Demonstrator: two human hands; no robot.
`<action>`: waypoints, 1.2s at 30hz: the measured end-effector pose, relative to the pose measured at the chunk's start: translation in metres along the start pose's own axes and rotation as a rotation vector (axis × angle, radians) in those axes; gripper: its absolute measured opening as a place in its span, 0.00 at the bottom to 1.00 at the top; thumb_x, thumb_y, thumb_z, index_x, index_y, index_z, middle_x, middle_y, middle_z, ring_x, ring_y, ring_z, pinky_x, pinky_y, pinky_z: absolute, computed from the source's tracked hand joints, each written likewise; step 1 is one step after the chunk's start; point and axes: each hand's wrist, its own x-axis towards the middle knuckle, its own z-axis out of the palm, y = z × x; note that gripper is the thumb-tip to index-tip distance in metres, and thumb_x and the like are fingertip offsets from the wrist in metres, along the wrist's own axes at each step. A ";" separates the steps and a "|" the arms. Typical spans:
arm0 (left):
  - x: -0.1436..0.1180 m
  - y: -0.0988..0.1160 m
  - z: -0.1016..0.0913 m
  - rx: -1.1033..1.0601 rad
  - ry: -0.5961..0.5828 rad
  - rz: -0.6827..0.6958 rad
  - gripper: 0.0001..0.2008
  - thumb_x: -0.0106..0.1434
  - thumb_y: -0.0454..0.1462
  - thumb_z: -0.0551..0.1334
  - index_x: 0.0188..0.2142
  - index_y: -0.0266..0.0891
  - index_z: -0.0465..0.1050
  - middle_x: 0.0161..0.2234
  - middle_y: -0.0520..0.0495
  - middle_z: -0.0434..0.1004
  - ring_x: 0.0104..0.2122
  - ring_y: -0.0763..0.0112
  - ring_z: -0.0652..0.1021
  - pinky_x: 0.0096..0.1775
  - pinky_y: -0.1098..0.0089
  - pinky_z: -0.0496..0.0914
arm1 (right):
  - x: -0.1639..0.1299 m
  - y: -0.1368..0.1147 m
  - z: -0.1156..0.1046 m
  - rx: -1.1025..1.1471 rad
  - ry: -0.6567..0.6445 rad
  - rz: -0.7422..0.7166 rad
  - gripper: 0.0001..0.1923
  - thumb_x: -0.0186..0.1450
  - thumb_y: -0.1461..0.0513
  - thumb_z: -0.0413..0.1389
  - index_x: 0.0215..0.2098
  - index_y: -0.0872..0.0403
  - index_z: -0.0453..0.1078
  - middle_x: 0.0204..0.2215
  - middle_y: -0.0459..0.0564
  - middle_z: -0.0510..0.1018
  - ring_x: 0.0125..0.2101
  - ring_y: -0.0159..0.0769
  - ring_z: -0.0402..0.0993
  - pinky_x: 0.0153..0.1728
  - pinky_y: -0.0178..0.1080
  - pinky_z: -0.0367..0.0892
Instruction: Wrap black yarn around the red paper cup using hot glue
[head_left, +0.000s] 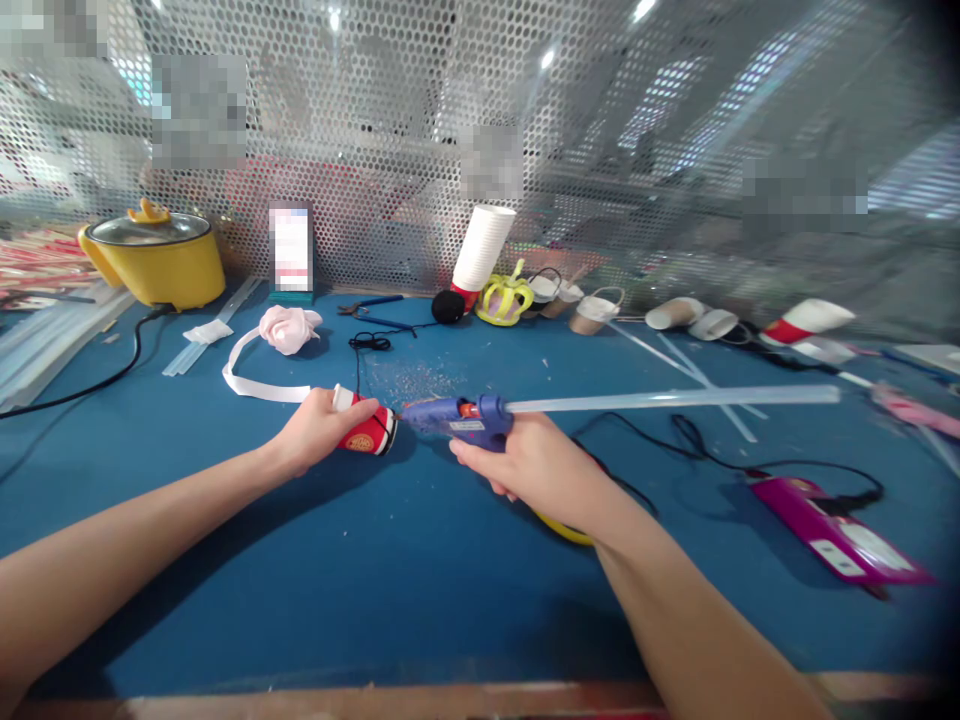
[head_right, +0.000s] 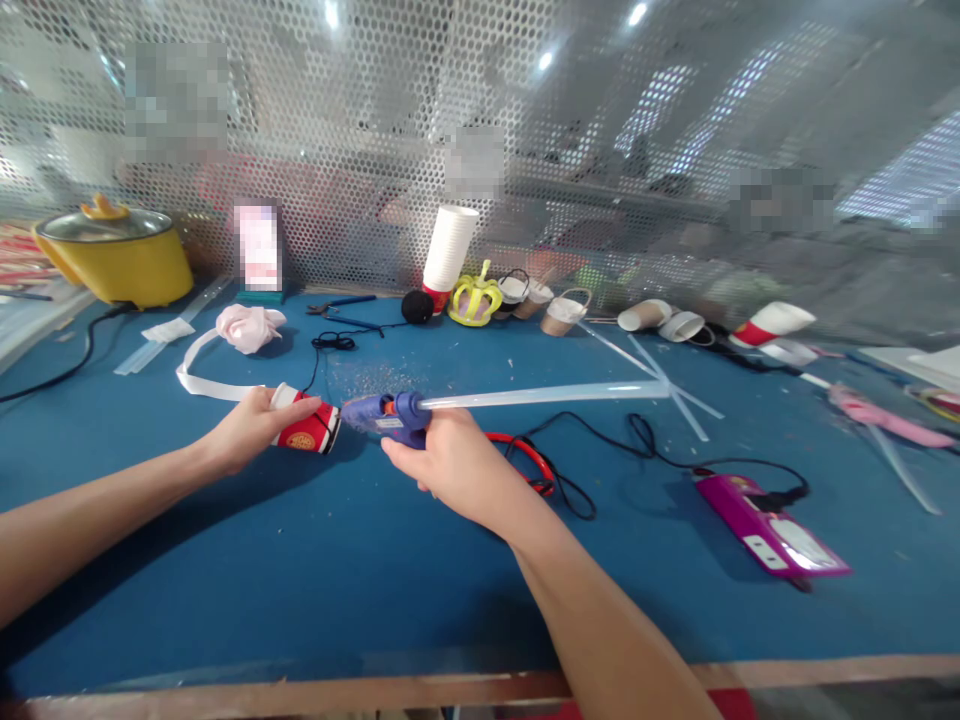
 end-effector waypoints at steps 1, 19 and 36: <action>0.000 0.000 0.000 0.000 0.003 0.000 0.21 0.51 0.53 0.58 0.17 0.39 0.58 0.14 0.56 0.56 0.15 0.79 0.56 0.19 0.72 0.47 | 0.000 0.000 0.000 -0.007 0.008 -0.001 0.11 0.58 0.58 0.52 0.20 0.55 0.64 0.09 0.41 0.66 0.11 0.26 0.62 0.13 0.29 0.58; -0.002 0.005 0.000 -0.008 0.004 -0.012 0.21 0.50 0.52 0.58 0.16 0.38 0.58 0.14 0.56 0.56 0.15 0.79 0.55 0.20 0.72 0.46 | -0.002 0.003 0.000 0.025 -0.016 -0.031 0.12 0.59 0.58 0.52 0.22 0.55 0.66 0.10 0.42 0.66 0.11 0.26 0.62 0.13 0.29 0.59; -0.002 0.002 -0.001 0.011 -0.007 0.002 0.21 0.52 0.52 0.57 0.17 0.39 0.56 0.15 0.57 0.53 0.16 0.79 0.55 0.20 0.72 0.46 | -0.005 0.000 0.000 0.015 -0.034 -0.032 0.11 0.58 0.58 0.51 0.21 0.55 0.65 0.10 0.41 0.66 0.11 0.27 0.62 0.13 0.29 0.60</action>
